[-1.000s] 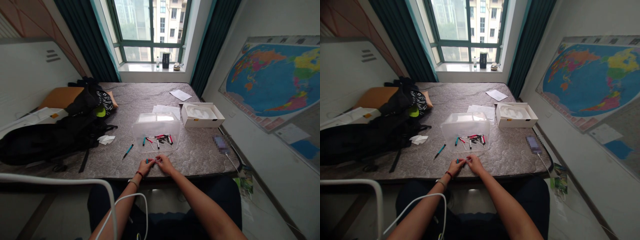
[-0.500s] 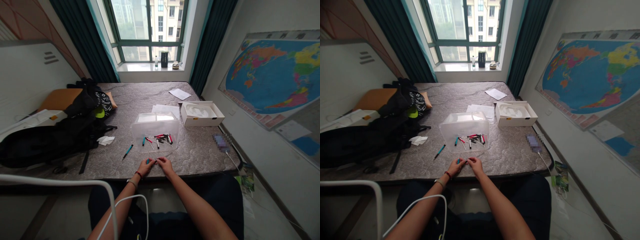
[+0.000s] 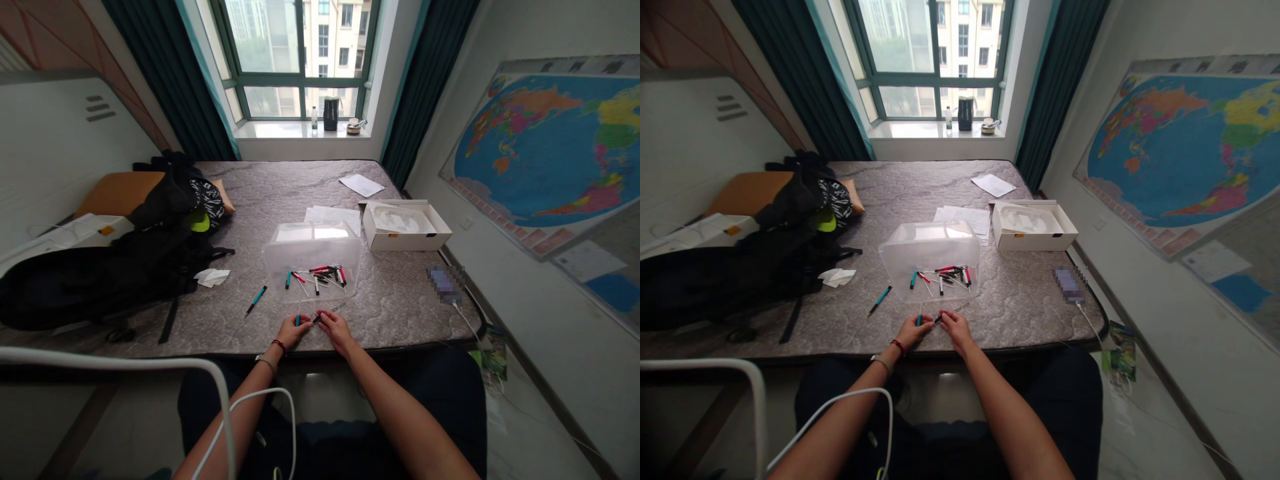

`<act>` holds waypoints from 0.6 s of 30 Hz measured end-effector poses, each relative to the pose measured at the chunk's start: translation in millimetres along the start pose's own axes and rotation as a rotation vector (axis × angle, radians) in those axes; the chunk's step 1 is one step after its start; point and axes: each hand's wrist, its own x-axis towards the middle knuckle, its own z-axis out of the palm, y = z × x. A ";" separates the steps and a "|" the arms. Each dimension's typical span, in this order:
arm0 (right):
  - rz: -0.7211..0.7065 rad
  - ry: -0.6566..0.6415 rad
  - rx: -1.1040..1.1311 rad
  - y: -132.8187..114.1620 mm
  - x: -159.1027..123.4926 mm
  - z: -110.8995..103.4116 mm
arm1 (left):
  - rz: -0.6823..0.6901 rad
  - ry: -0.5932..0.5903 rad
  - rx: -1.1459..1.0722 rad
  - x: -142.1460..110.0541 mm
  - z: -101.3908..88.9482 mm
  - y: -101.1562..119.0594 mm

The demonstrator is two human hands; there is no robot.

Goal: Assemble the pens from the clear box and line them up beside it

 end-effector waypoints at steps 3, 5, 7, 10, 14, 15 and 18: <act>0.019 -0.004 0.050 -0.9 -0.2 -2.4 | -0.010 -0.007 -0.013 0.7 -0.3 -0.8; 0.021 -0.013 0.045 -1.2 -0.2 -2.7 | -0.005 -0.010 0.005 0.4 -0.4 -0.4; 0.017 -0.034 0.007 -1.3 -0.3 -2.1 | 0.013 -0.004 0.035 -0.2 -0.3 0.2; 0.005 -0.065 -0.080 -1.3 -0.5 -0.6 | 0.043 0.006 0.059 -0.8 0.0 1.0; 0.000 -0.080 -0.140 -2.1 -0.8 -0.1 | 0.091 0.008 0.076 -1.1 0.5 1.0; 0.001 -0.081 -0.140 -2.6 -0.9 -0.2 | 0.106 0.013 0.082 -1.1 0.6 0.8; 0.004 -0.084 -0.121 -3.9 -1.2 -0.6 | 0.129 0.022 0.110 -1.2 0.9 0.2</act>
